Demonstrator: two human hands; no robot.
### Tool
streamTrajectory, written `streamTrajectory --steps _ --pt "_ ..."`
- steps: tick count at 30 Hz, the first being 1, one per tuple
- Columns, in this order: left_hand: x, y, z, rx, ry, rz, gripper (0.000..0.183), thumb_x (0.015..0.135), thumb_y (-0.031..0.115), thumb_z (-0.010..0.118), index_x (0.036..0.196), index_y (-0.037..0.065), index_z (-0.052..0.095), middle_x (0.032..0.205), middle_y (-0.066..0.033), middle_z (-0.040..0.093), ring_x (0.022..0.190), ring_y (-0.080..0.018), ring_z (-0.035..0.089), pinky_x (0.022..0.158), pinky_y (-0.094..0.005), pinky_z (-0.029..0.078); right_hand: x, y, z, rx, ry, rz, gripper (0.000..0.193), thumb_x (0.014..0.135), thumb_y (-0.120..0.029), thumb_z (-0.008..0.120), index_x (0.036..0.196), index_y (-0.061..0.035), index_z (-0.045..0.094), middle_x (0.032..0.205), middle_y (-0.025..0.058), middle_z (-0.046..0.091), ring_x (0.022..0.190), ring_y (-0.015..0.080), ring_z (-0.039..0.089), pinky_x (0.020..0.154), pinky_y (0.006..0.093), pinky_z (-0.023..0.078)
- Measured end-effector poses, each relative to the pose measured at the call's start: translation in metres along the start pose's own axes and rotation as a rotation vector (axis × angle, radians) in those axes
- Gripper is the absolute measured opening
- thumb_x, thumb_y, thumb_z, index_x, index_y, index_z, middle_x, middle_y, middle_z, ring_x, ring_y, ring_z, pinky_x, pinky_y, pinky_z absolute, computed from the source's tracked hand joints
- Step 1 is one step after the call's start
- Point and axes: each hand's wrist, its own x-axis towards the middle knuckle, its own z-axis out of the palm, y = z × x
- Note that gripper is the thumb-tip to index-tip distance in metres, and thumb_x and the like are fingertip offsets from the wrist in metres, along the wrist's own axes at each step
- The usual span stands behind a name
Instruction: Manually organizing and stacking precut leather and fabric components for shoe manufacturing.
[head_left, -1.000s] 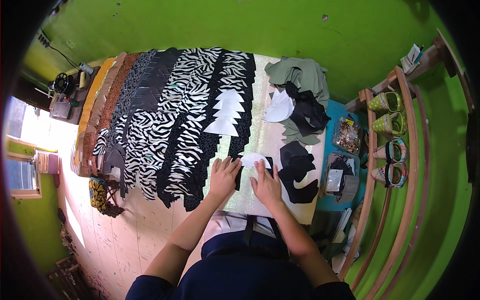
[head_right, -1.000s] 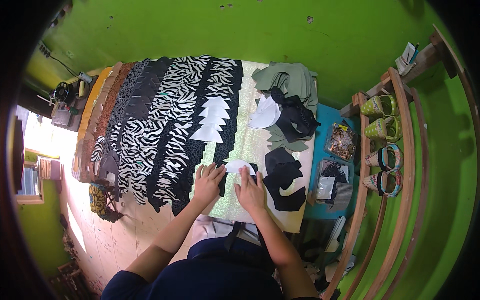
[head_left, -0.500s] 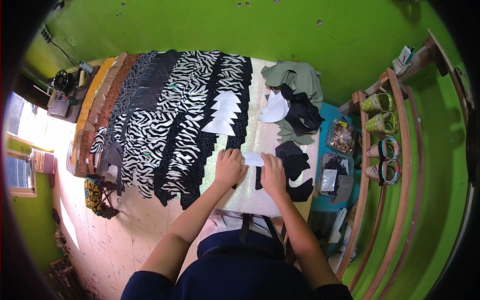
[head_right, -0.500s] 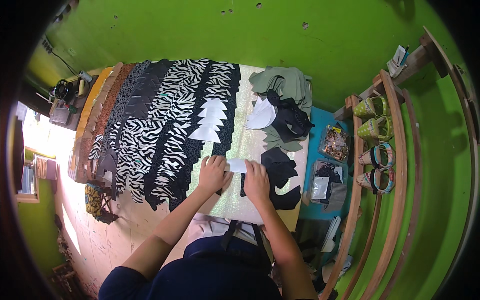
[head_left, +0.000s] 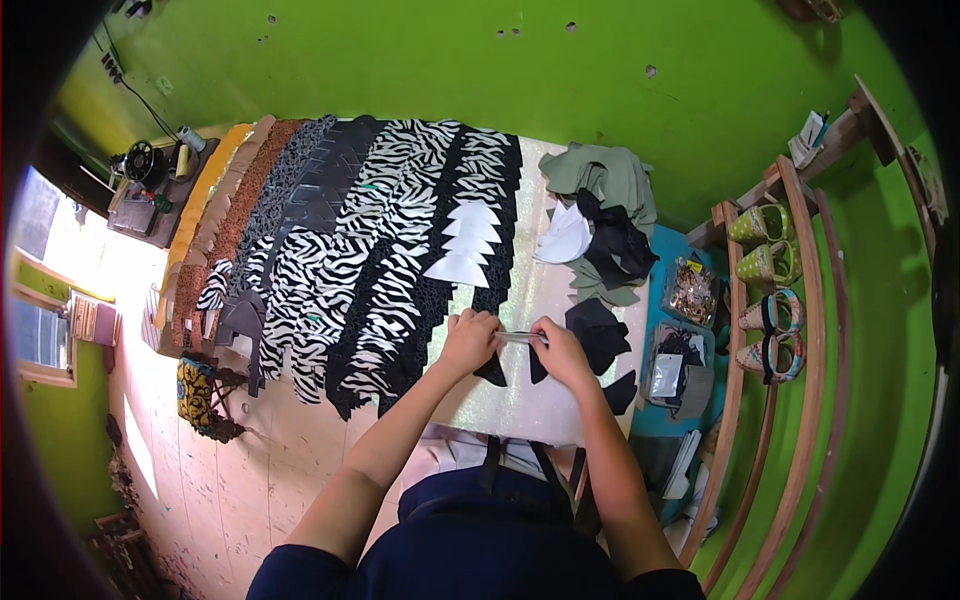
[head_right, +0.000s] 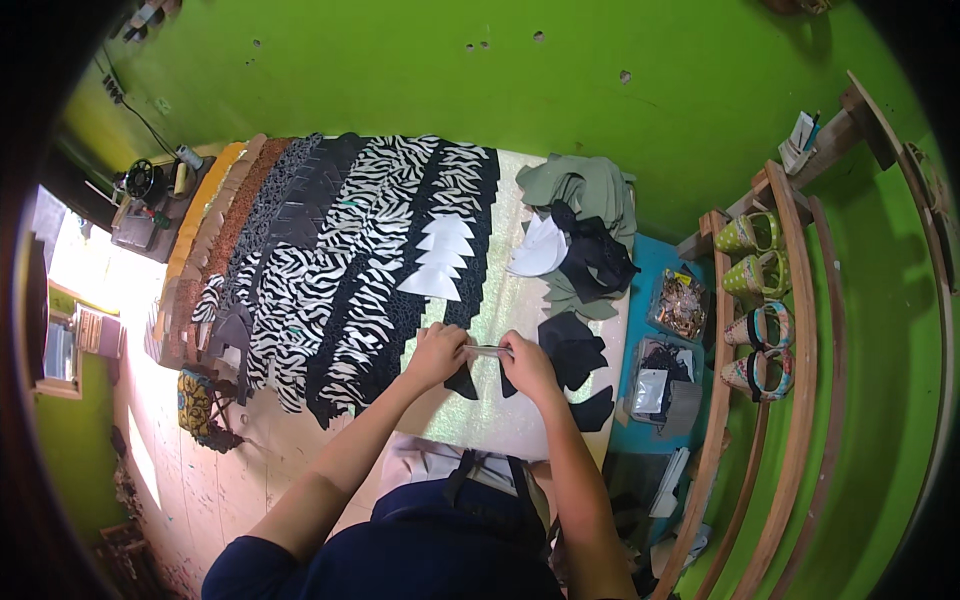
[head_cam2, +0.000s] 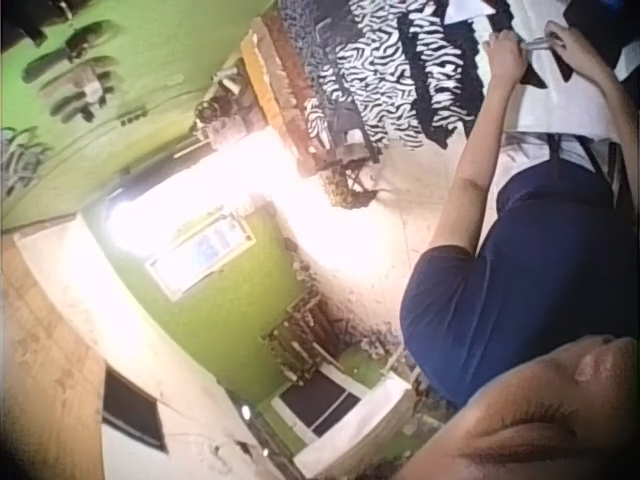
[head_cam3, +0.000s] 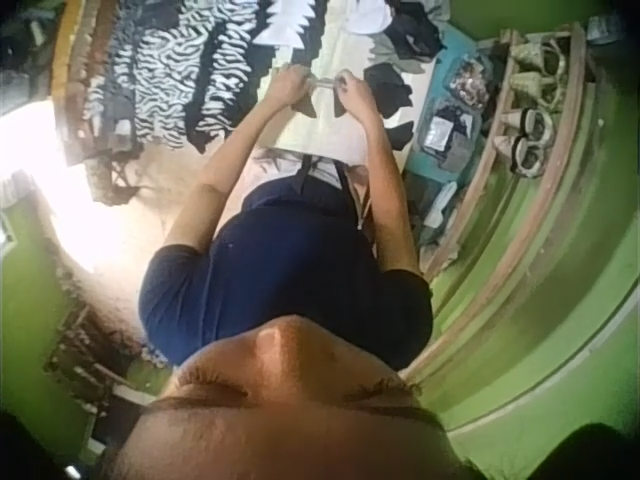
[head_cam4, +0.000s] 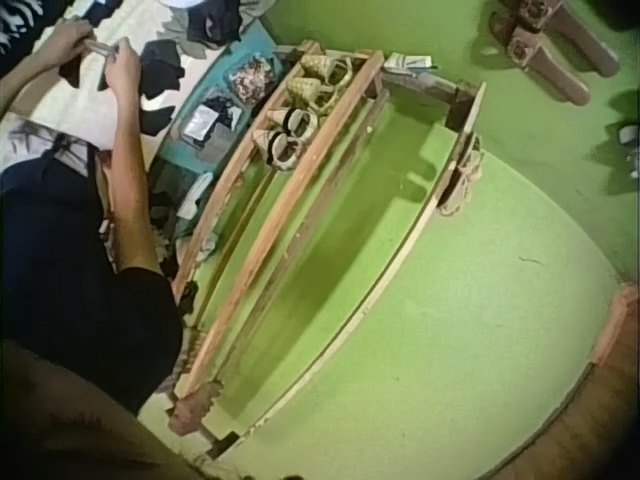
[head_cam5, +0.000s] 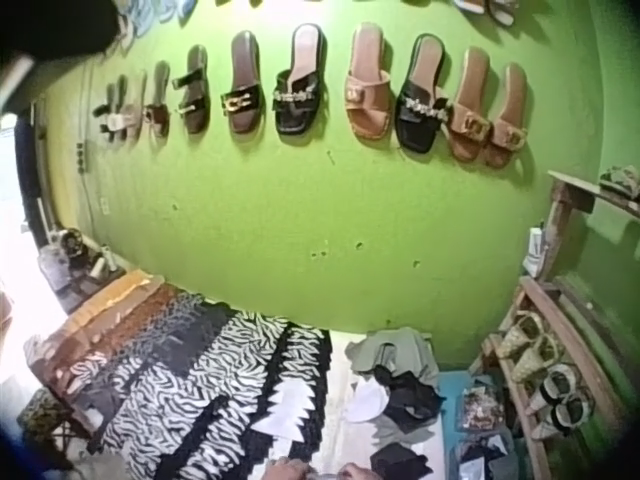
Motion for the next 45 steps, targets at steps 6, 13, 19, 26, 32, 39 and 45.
streamTrajectory --steps 6,13,19,26,32,39,45 --pt "0.005 -0.036 -0.041 -0.585 -0.010 -0.156 0.028 0.078 0.020 0.067 0.097 0.001 0.060 0.081 -0.0140 0.063 0.071 -0.0223 0.060 0.067 -0.0302 0.046 0.020 0.007 0.026 0.601 0.013 0.240 0.020 0.081 -0.009 0.063 0.096 -0.0004 0.055 0.082 0.0060 0.061 0.074 0.0111 0.055 0.066 0.0263 0.043" --pt "0.022 -0.091 -0.056 -0.431 0.145 -0.289 0.039 0.077 0.011 0.064 0.111 0.003 0.047 0.098 -0.0215 0.060 0.091 -0.0366 0.059 0.080 -0.0398 0.046 0.075 -0.045 0.059 0.298 0.139 0.416 0.031 0.076 -0.017 0.067 0.102 -0.0041 0.056 0.086 0.0149 0.063 0.081 0.0310 0.061 0.072 0.0375 0.048" --pt "0.026 -0.106 -0.043 -0.241 0.114 -0.247 0.047 0.076 0.010 0.063 0.118 0.003 0.041 0.108 -0.0184 0.055 0.097 -0.0345 0.055 0.079 -0.0410 0.046 0.086 -0.061 0.069 0.116 0.128 0.542 0.039 0.071 -0.017 0.070 0.104 -0.0065 0.051 0.097 0.0126 0.060 0.095 0.0301 0.056 0.080 0.0401 0.044" --pt "0.019 -0.080 -0.038 0.105 0.348 -0.047 0.044 0.076 0.011 0.059 0.118 0.004 0.047 0.103 -0.0126 0.052 0.094 -0.0285 0.051 0.079 -0.0371 0.041 0.060 -0.072 0.077 -0.267 0.386 0.285 0.033 0.078 -0.019 0.060 0.108 -0.0079 0.050 0.096 0.0109 0.052 0.096 0.0289 0.050 0.081 0.0391 0.039" --pt "-0.007 -0.008 -0.005 -0.120 0.218 0.218 0.034 0.074 0.008 0.057 0.108 0.007 0.052 0.101 -0.0103 0.051 0.093 -0.0268 0.050 0.077 -0.0385 0.037 -0.027 -0.041 0.063 -0.300 0.539 0.291 0.032 0.078 -0.017 0.058 0.107 -0.0058 0.051 0.100 0.0118 0.051 0.099 0.0299 0.047 0.084 0.0432 0.034" --pt "-0.018 0.077 0.055 -0.147 0.113 0.302 0.036 0.074 0.009 0.058 0.110 0.008 0.050 0.102 -0.0105 0.051 0.093 -0.0269 0.052 0.078 -0.0387 0.040 -0.094 0.016 0.020 -0.430 0.551 0.426 0.043 0.073 -0.025 0.067 0.108 -0.0062 0.051 0.100 0.0123 0.052 0.098 0.0288 0.049 0.081 0.0396 0.038" --pt "-0.010 0.119 0.068 -0.145 0.171 0.349 0.038 0.073 0.009 0.059 0.109 0.007 0.051 0.102 -0.0106 0.051 0.091 -0.0276 0.052 0.078 -0.0385 0.041 -0.110 0.056 0.002 -0.309 0.455 0.289 0.019 0.077 -0.020 0.063 0.089 -0.0049 0.060 0.085 0.0092 0.059 0.085 0.0273 0.057 0.073 0.0371 0.043"
